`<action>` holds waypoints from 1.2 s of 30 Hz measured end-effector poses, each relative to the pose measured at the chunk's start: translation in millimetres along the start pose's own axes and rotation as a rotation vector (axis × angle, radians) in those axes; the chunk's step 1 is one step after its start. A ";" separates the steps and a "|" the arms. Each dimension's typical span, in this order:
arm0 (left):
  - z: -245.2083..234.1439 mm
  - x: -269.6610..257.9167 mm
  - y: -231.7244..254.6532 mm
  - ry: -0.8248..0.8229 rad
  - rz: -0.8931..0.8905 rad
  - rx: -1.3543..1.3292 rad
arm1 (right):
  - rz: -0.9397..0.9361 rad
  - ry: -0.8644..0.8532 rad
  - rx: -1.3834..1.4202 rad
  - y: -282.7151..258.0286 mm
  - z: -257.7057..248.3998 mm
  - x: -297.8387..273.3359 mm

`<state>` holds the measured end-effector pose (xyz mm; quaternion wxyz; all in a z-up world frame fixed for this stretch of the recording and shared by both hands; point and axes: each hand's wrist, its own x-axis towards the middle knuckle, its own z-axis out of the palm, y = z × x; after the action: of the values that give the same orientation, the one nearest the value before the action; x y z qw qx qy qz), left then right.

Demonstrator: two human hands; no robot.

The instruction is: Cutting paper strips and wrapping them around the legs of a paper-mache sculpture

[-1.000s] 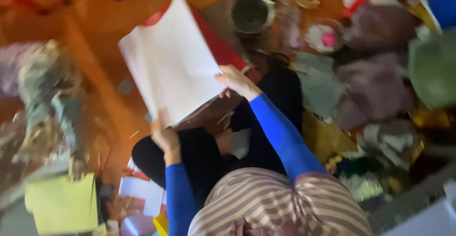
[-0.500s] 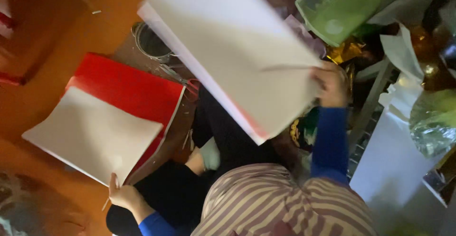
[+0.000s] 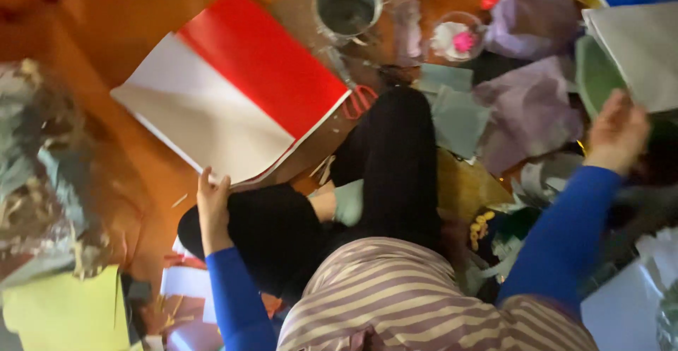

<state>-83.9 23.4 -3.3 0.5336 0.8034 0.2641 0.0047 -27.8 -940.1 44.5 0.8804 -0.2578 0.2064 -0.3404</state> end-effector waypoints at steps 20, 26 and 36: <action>6.1 166.1 -92.8 0.346 -0.245 -0.039 | -0.369 -1.112 -2.030 602.0 198.0 -218.9; -0.1 163.5 -92.8 0.302 -0.197 -0.005 | 0.016 -0.933 -2.152 614.5 220.1 -214.7; 14.7 141.3 -47.4 0.130 -0.064 -0.639 | -0.295 -1.180 -1.772 609.3 311.1 -178.5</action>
<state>22.1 85.2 -89.2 0.7407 0.5847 0.3078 0.1216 318.2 -329.5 -41.0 0.2906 -0.9504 -0.1111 0.0058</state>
